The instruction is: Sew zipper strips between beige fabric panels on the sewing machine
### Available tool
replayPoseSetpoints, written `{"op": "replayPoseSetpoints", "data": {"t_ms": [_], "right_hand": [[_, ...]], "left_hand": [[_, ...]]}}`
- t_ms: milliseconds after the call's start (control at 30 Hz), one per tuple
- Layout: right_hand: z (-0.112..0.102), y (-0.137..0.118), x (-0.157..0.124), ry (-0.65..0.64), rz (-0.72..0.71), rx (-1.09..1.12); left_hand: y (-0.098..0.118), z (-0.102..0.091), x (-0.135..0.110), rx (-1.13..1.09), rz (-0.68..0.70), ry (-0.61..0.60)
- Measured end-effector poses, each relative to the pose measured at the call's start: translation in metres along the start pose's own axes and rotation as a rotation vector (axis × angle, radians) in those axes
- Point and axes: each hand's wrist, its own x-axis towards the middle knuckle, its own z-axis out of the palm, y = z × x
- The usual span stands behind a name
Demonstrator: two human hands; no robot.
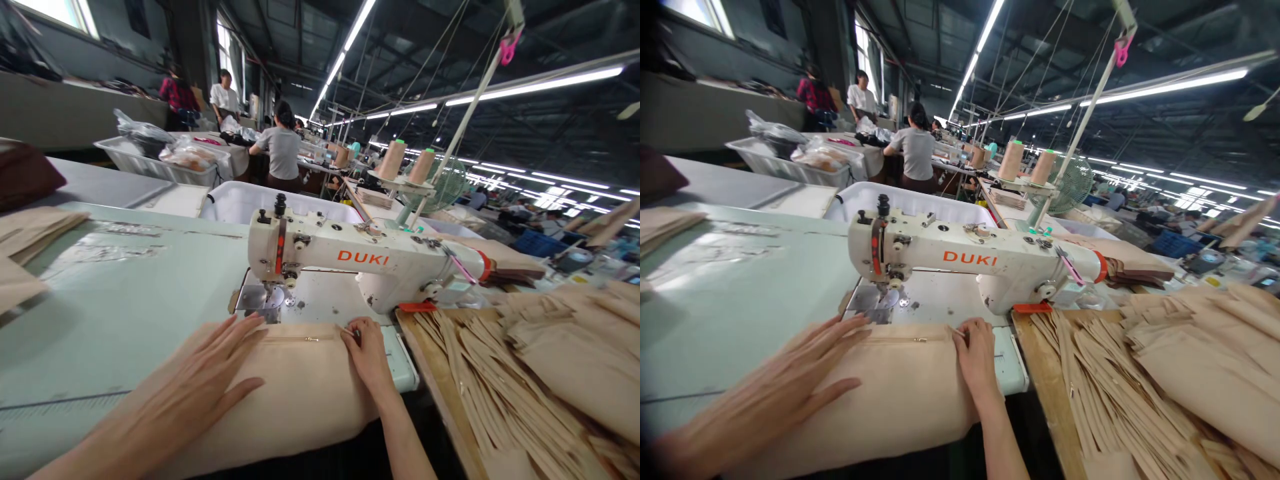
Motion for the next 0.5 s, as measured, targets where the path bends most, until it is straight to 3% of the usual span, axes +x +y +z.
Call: {"op": "replayPoseSetpoints", "data": {"t_ms": [100,200,300,400,500], "right_hand": [[-0.002,-0.029,-0.011,-0.096,-0.025,0.176],[-0.018,-0.06,-0.026,-0.221,-0.043,0.418],[-0.038,-0.076,-0.036,-0.347,-0.074,0.593],[-0.049,-0.081,-0.041,-0.446,0.045,0.8],[-0.05,-0.087,-0.048,-0.49,0.006,0.711]], "left_hand": [[0.032,0.004,0.024,-0.034,0.006,-0.003],[0.046,0.007,0.035,-0.171,0.025,0.003],[0.051,-0.002,0.029,-0.311,0.118,0.047],[0.056,-0.021,0.015,-0.295,0.281,0.08],[0.059,-0.038,0.003,-0.217,0.376,0.091]]}}
